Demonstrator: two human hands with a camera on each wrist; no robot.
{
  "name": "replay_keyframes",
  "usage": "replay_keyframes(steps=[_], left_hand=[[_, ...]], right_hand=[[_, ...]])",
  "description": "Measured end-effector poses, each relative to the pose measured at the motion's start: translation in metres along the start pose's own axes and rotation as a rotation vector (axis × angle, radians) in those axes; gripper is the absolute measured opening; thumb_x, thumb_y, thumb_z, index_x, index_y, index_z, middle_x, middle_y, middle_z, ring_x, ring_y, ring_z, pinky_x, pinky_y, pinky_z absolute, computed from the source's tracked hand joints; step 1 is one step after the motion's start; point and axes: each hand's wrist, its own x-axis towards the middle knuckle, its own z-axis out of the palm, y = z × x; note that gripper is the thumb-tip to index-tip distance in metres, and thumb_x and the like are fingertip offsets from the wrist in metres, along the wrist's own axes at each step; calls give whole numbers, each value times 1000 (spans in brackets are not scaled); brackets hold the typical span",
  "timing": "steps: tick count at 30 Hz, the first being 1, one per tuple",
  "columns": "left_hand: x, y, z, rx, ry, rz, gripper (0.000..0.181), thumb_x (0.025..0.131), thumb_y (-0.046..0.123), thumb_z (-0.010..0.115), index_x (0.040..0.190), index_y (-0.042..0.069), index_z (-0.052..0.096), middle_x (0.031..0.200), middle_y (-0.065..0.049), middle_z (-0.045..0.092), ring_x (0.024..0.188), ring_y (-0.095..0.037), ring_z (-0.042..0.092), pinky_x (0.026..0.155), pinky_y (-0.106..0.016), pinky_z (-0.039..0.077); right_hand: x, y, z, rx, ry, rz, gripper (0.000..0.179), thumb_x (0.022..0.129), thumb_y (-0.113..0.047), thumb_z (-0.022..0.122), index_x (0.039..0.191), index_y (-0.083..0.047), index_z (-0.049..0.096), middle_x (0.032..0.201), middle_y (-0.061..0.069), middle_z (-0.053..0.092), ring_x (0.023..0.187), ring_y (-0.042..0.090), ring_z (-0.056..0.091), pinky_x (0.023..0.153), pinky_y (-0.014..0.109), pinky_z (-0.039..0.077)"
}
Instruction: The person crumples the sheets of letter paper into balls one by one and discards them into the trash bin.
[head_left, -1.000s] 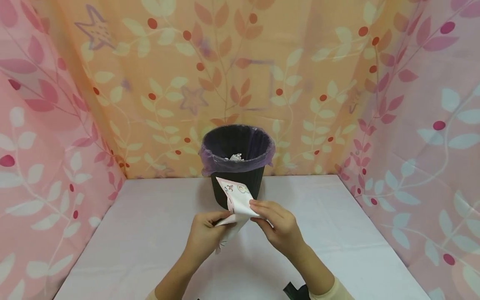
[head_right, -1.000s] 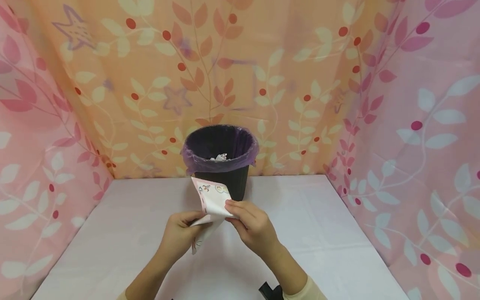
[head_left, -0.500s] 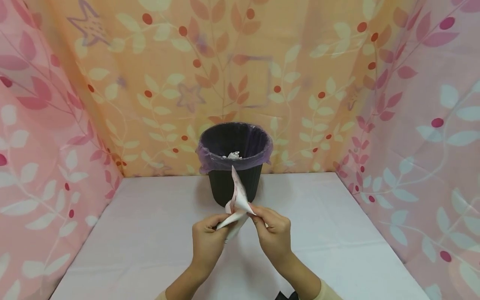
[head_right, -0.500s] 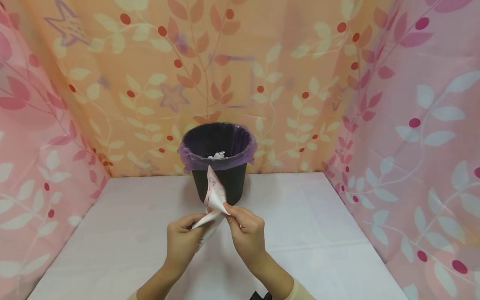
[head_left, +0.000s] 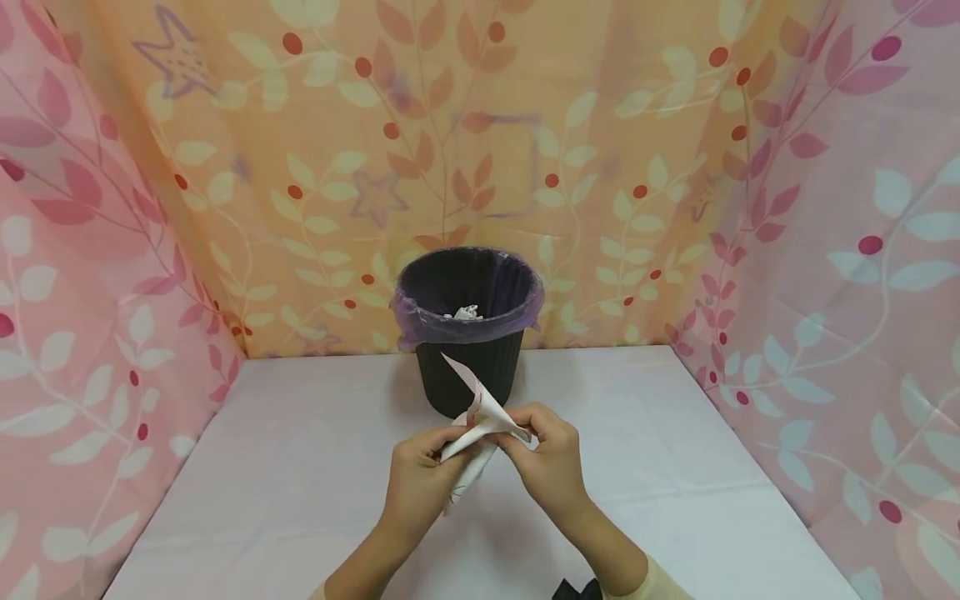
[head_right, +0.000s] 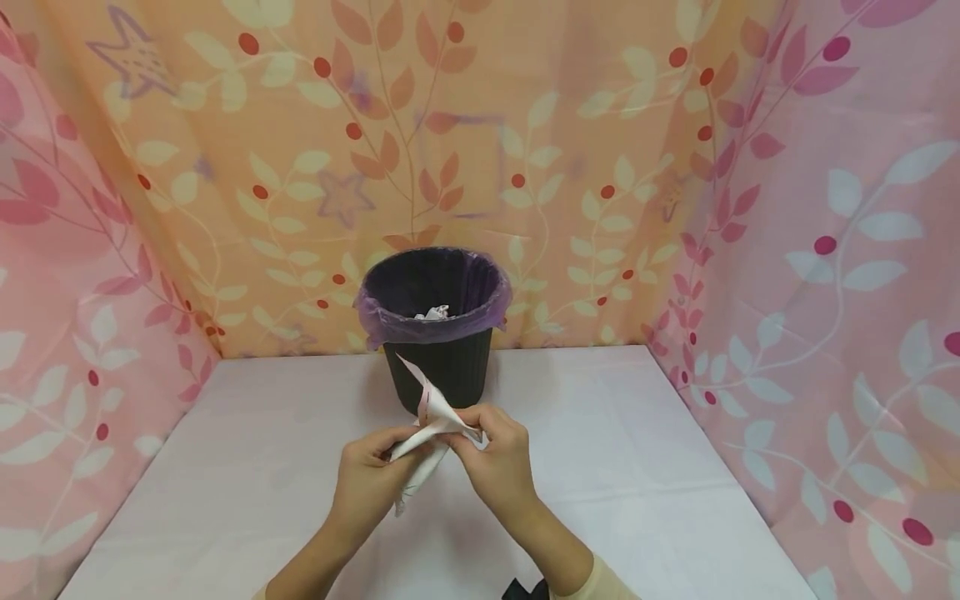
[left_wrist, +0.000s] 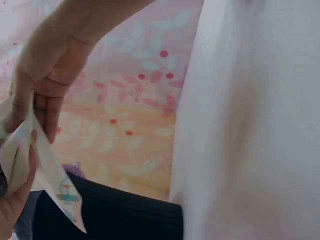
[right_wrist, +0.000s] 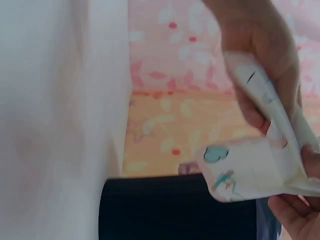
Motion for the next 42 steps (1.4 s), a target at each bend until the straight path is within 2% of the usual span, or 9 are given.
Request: replay_keyframes(steps=[6, 10, 14, 18, 21, 27, 33, 37, 42], left_hand=[[8, 1, -16, -137, -182, 5, 48, 87, 13, 82, 132, 14, 64, 133, -3, 65, 113, -22, 66, 96, -26, 56], [17, -4, -30, -265, -149, -50, 41, 101, 7, 64, 141, 7, 54, 137, -13, 57, 121, -30, 60, 106, -31, 51], [22, -10, -32, -366, -115, -237, 39, 105, 4, 52, 144, 0, 48, 139, -19, 56, 128, -35, 58, 106, -32, 52], [22, -16, -25, -338, -117, -460, 62, 96, -5, 65, 151, -3, 37, 144, -20, 54, 129, -32, 57, 100, -27, 54], [22, -20, -21, -310, -120, -539, 66, 91, -5, 71, 149, -2, 40, 138, -21, 59, 123, -29, 61, 96, -32, 57], [19, -18, -21, -306, -197, -432, 39, 95, 3, 69, 133, 6, 63, 121, -10, 67, 105, -18, 63, 88, -32, 57], [15, -11, -21, -373, -282, -266, 49, 94, 4, 71, 141, 6, 55, 130, -16, 63, 112, -19, 65, 90, -32, 58], [11, -6, -18, -392, -252, -263, 48, 89, 6, 78, 132, 1, 59, 124, -19, 65, 106, -22, 69, 88, -33, 61], [10, 2, -18, -396, -63, -293, 39, 89, 7, 79, 125, 3, 65, 119, -12, 71, 108, -23, 70, 88, -32, 60]], right_hand=[[11, 10, -17, 114, 48, 89, 19, 77, 0, 87, 78, -10, 71, 82, 2, 73, 76, 9, 65, 67, 16, 53], [17, 14, -25, 342, 112, 272, 21, 79, 9, 82, 74, 2, 63, 80, 3, 69, 76, 9, 67, 69, 25, 61], [19, 13, -24, 540, 133, 421, 20, 83, 10, 78, 78, 8, 59, 84, 6, 69, 82, 19, 73, 73, 42, 64], [16, 10, -17, 653, 123, 525, 17, 86, 10, 75, 79, 1, 62, 89, 7, 71, 81, 22, 74, 71, 46, 64], [14, 9, -12, 731, 118, 583, 16, 90, 7, 72, 81, -5, 65, 95, 8, 72, 83, 24, 75, 73, 46, 64], [7, 8, 0, 814, 89, 714, 10, 97, -3, 67, 91, -9, 72, 100, 7, 75, 82, 24, 77, 76, 44, 63], [-7, 2, 16, 734, -2, 774, 24, 96, -12, 72, 112, 6, 71, 99, 14, 76, 76, 25, 77, 74, 43, 64], [-16, 0, 22, 649, -77, 668, 32, 97, -16, 72, 116, 10, 70, 102, 19, 75, 81, 29, 77, 77, 43, 63], [-22, -5, 24, 508, -226, 398, 28, 103, -13, 62, 123, 5, 69, 111, 17, 75, 96, 28, 76, 83, 40, 62]])
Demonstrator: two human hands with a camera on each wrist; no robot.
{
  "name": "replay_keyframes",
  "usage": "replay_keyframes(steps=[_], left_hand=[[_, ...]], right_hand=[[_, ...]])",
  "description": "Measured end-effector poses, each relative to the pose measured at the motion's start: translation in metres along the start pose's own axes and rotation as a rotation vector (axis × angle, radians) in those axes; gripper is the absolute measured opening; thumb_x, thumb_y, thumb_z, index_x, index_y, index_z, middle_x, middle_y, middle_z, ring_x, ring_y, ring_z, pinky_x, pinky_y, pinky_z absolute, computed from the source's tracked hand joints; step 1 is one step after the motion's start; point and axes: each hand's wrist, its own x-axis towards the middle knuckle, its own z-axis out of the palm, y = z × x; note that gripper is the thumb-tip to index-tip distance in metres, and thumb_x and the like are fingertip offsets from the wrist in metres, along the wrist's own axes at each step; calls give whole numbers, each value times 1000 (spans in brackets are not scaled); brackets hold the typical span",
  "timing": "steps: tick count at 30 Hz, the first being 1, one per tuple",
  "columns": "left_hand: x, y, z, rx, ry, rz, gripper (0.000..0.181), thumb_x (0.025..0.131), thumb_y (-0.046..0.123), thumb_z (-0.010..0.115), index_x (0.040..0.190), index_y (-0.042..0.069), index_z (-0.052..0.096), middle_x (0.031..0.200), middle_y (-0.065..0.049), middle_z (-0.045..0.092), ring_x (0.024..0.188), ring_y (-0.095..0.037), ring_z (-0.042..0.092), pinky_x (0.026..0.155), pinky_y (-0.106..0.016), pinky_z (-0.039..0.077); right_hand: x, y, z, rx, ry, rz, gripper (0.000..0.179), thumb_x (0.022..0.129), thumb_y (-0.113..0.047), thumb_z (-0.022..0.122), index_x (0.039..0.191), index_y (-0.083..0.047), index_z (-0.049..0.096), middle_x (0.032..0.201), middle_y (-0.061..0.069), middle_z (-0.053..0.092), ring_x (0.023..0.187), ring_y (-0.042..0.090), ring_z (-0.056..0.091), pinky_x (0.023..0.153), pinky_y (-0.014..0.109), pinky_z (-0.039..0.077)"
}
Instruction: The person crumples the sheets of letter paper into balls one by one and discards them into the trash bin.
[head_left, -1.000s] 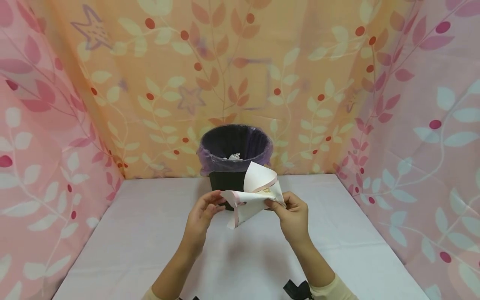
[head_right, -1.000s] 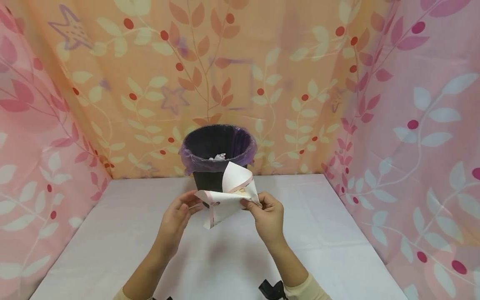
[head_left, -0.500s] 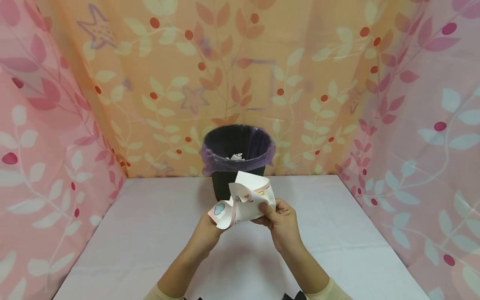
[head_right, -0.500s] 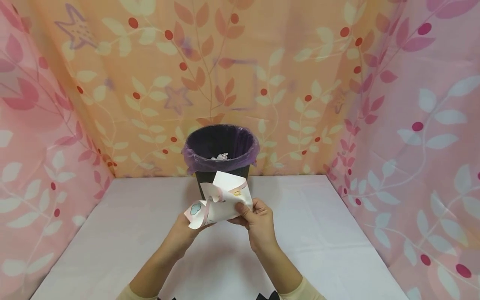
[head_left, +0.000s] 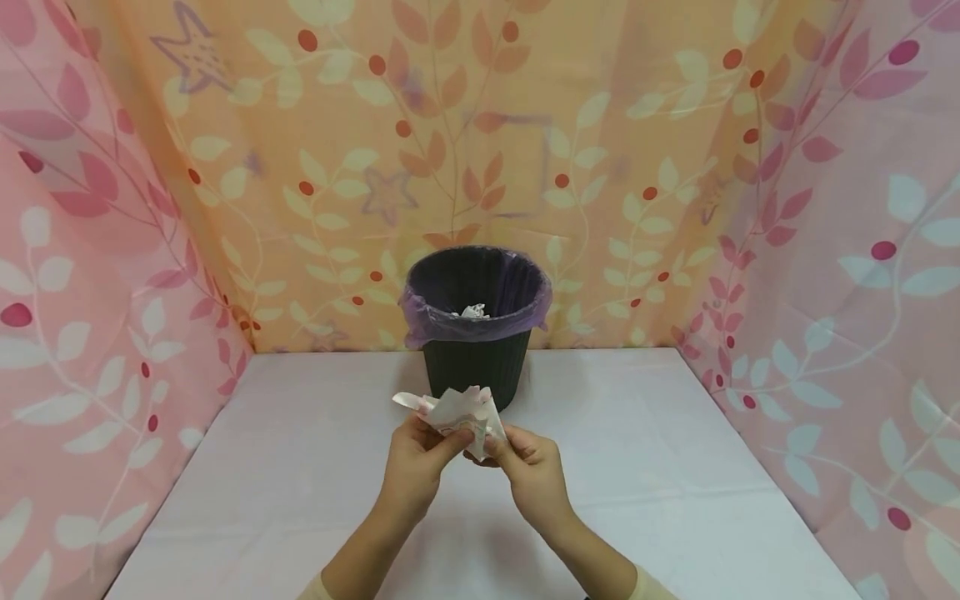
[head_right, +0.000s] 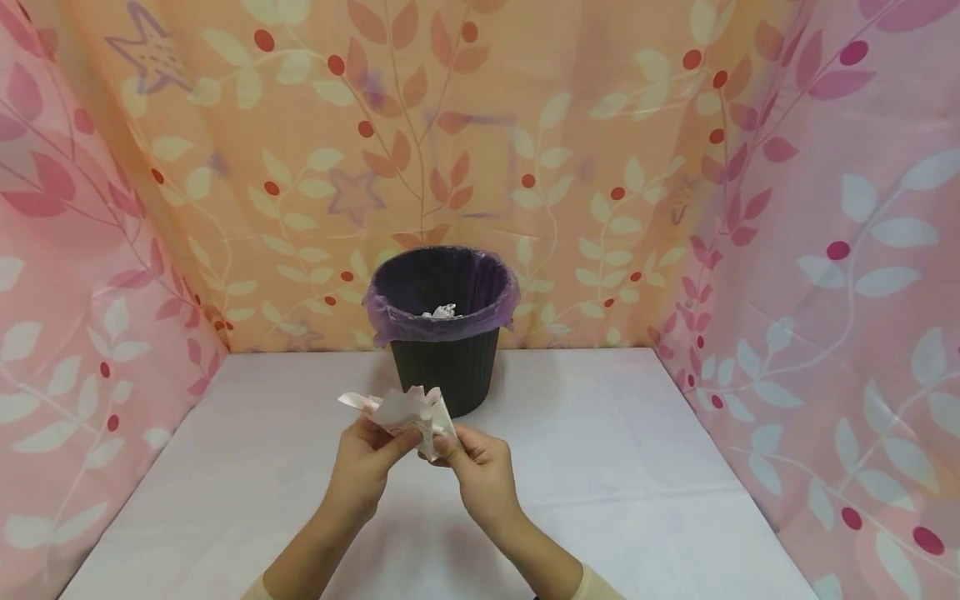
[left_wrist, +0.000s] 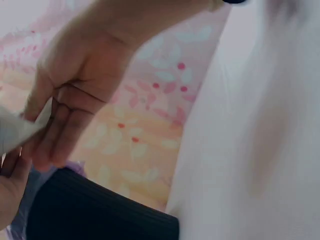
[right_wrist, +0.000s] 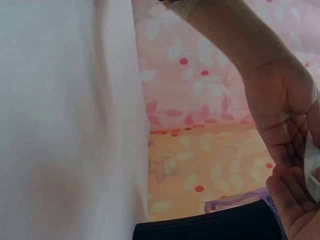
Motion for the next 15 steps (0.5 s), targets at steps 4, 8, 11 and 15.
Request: replay_keyframes(steps=[4, 8, 11, 15], left_hand=[[1, 12, -6, -17, 105, 35, 39, 90, 3, 76, 128, 3, 65, 121, -6, 73, 113, -23, 69, 95, -31, 58], [3, 20, -13, -22, 129, 14, 40, 90, 3, 76, 129, 1, 65, 118, -3, 74, 109, -19, 69, 93, -30, 58], [5, 21, -17, -58, 144, -45, 41, 90, 2, 76, 130, 0, 65, 116, -1, 74, 103, -18, 71, 85, -30, 60], [7, 18, -18, -157, 140, -137, 43, 92, 2, 74, 134, 3, 65, 117, -5, 73, 98, -23, 74, 81, -34, 63]], right_hand=[[1, -9, -1, -176, -216, -125, 32, 105, -9, 58, 134, 0, 64, 118, 11, 75, 106, 23, 74, 88, 36, 61], [9, -20, -15, -328, -404, -248, 40, 99, -8, 68, 139, -4, 60, 123, 10, 72, 110, 21, 72, 90, 36, 61], [16, -23, -26, -425, -390, -393, 62, 88, -9, 81, 144, -4, 54, 133, 10, 66, 117, 23, 68, 97, 35, 58], [22, -23, -31, -561, -315, -644, 87, 75, -11, 91, 149, -3, 47, 150, 18, 51, 135, 30, 54, 110, 34, 48]])
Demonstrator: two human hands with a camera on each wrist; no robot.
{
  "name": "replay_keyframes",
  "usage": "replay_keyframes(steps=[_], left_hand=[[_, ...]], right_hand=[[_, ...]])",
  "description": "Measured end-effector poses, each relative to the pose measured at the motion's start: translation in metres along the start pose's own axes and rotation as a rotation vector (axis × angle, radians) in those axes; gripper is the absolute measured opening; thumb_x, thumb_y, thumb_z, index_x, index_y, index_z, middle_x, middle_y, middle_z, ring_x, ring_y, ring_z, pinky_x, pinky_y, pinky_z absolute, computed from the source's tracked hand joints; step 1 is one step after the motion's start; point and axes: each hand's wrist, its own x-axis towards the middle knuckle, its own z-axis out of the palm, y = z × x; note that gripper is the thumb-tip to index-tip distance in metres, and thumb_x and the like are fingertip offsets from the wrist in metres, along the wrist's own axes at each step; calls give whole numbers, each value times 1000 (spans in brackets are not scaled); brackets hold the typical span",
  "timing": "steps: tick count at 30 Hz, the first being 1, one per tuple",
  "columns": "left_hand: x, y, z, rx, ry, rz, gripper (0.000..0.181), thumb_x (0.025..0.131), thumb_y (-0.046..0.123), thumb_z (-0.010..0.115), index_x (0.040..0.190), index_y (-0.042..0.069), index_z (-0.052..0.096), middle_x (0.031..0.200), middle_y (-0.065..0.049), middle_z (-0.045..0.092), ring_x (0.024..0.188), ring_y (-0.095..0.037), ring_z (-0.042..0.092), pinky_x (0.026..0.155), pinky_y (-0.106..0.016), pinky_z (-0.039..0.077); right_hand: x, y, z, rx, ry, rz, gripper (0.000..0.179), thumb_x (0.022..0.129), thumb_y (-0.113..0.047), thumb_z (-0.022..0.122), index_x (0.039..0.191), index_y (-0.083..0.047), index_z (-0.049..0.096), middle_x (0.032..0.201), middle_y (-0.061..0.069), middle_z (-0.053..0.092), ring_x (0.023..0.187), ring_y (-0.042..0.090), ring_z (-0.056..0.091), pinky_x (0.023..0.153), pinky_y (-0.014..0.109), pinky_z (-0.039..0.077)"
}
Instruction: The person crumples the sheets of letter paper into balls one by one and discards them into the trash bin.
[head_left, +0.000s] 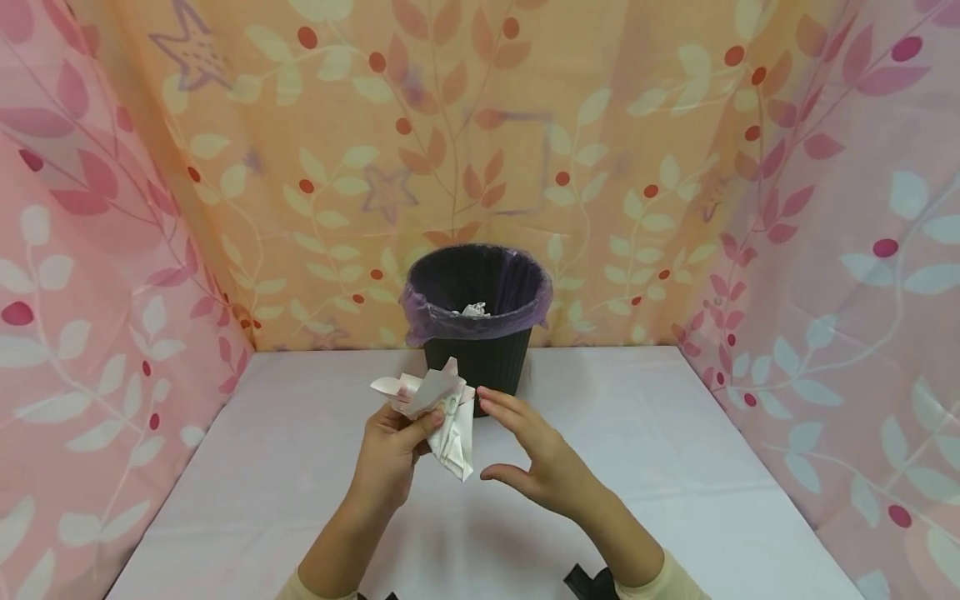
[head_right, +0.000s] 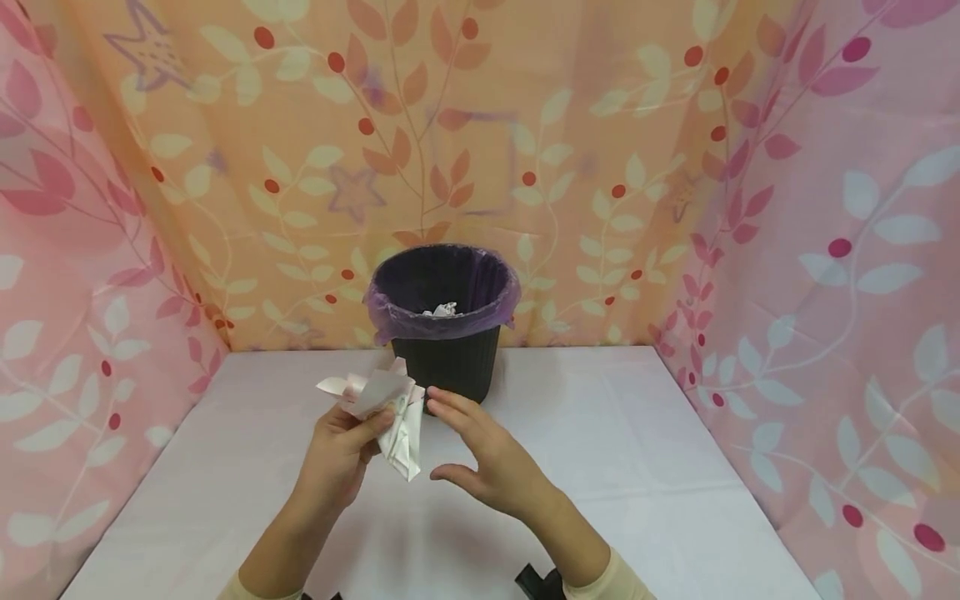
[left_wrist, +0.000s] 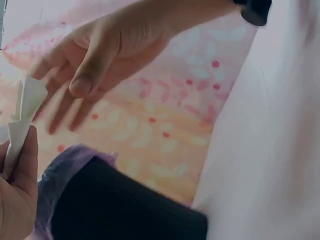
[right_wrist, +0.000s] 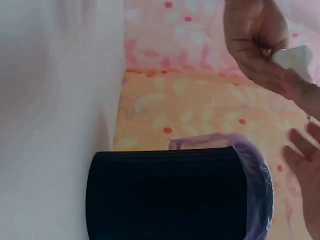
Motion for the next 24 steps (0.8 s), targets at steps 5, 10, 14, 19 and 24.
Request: replay_keyframes(steps=[5, 10, 14, 19, 24], left_hand=[[-2, -9, 6, -8, -57, -80, 44, 92, 6, 75, 134, 1, 63, 118, -10, 71, 97, -24, 74, 80, -37, 63], [-8, -18, 17, 129, -111, -10, 36, 93, 10, 76, 125, -4, 67, 115, -16, 73, 96, -21, 73, 78, -32, 62], [-12, -20, 22, 297, -186, 94, 31, 97, 18, 72, 125, 3, 70, 118, -12, 73, 99, -19, 71, 83, -28, 60], [-13, -22, 21, 364, -339, 188, 62, 96, 46, 67, 137, 1, 59, 119, -14, 71, 99, -15, 68, 85, -23, 58], [-11, -26, 18, 216, -494, 174, 80, 90, 45, 76, 145, -6, 47, 128, -17, 66, 110, -17, 67, 92, -26, 58]], right_hand=[[2, 8, 5, -204, 139, -261, 51, 84, -24, 84, 129, -7, 67, 142, 26, 53, 132, 39, 54, 114, 41, 45], [-2, 13, 8, -136, 294, -237, 28, 88, -34, 77, 98, -8, 77, 122, 25, 62, 118, 40, 60, 113, 43, 46], [-7, 7, 7, 35, 312, 82, 18, 81, -25, 87, 87, -12, 77, 119, 18, 60, 115, 32, 60, 108, 29, 48], [-5, -5, 1, 268, 284, 518, 38, 74, -3, 91, 103, -9, 66, 129, 10, 55, 119, 28, 58, 102, 24, 50], [-1, -10, -5, 362, 236, 722, 73, 73, -4, 91, 135, -6, 52, 127, 12, 59, 113, 26, 61, 96, 25, 54]])
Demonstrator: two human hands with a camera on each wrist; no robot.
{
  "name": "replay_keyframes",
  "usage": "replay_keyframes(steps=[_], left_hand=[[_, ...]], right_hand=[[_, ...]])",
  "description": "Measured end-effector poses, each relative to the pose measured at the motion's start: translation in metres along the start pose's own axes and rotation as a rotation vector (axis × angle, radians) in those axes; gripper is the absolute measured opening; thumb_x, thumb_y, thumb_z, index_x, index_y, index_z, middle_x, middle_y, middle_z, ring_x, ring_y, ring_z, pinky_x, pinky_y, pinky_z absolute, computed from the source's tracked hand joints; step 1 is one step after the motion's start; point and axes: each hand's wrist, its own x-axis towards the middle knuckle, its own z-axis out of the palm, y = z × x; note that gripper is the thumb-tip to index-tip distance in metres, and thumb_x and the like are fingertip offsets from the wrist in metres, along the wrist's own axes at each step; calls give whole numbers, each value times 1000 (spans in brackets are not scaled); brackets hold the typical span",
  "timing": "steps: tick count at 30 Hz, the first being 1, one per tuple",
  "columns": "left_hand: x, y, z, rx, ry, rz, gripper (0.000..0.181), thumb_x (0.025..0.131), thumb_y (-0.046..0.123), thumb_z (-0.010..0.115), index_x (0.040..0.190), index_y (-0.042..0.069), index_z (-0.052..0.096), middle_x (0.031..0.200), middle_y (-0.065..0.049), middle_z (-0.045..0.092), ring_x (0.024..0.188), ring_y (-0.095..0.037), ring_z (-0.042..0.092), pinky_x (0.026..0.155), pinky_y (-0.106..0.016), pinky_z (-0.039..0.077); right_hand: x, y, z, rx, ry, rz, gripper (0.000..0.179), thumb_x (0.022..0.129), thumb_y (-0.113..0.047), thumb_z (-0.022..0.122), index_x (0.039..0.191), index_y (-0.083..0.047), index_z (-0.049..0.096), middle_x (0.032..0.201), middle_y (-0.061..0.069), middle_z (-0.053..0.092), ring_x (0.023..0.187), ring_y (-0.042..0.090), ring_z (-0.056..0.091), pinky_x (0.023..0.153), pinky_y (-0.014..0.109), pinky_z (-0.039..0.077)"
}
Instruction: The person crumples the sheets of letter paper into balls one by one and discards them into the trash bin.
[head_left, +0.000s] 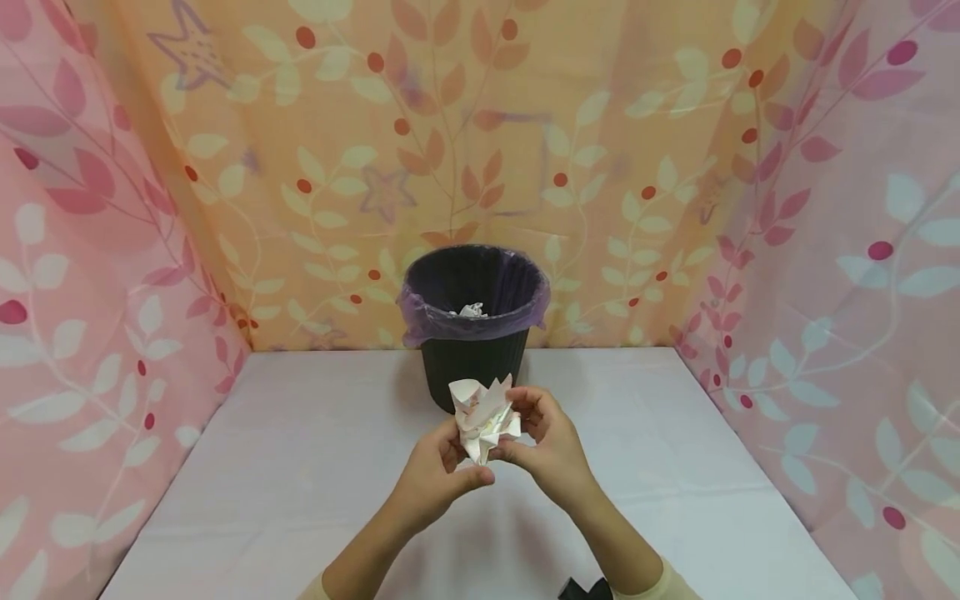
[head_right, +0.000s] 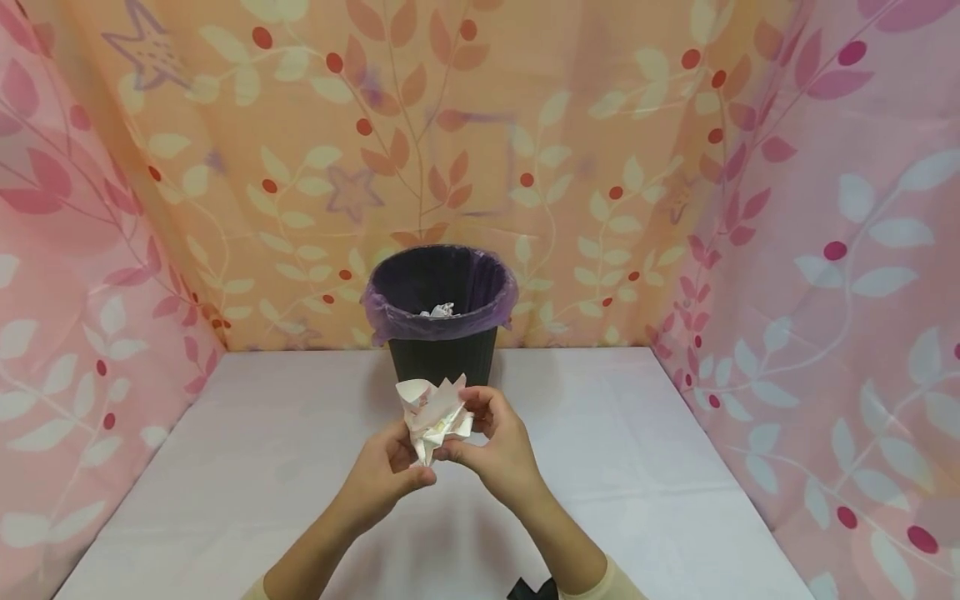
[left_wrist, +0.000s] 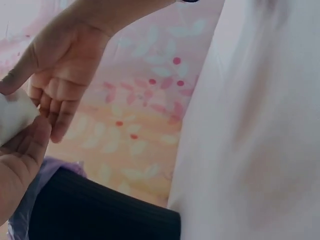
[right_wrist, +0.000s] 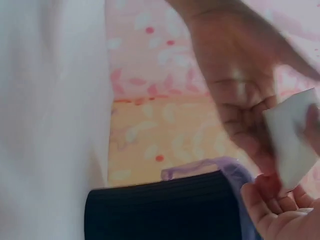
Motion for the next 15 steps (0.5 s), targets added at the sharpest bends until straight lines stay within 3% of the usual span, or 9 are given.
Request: replay_keyframes(steps=[3, 6, 11, 15], left_hand=[[0, 2, 0, -74, 2, -42, 69, 93, 20, 77, 147, -7, 43, 129, -21, 64, 111, -19, 68, 91, -28, 59], [0, 4, -1, -102, 18, -42, 65, 95, 7, 70, 149, -8, 38, 133, -26, 58, 112, -19, 67, 92, -28, 58], [-1, 4, -2, -59, 45, 25, 53, 101, 4, 60, 149, -6, 40, 137, -29, 54, 112, -19, 65, 96, -28, 57], [-1, 4, 1, -13, 105, 34, 42, 104, 8, 57, 143, -5, 50, 132, -27, 59, 106, -19, 66, 94, -27, 57]], right_hand=[[1, -1, 0, -33, 2, 12, 89, 74, -5, 91, 149, -8, 45, 121, 12, 63, 109, 24, 64, 96, 26, 55], [2, -1, 1, -64, 4, -25, 96, 73, -6, 92, 155, -10, 42, 119, 9, 66, 108, 23, 65, 98, 27, 55], [0, -3, 2, 9, 14, -98, 75, 77, -7, 89, 144, -4, 53, 122, 9, 67, 107, 24, 65, 95, 27, 56], [-3, -4, 2, 64, 24, -107, 55, 79, -6, 88, 128, -4, 62, 120, 10, 65, 101, 25, 63, 89, 27, 57]])
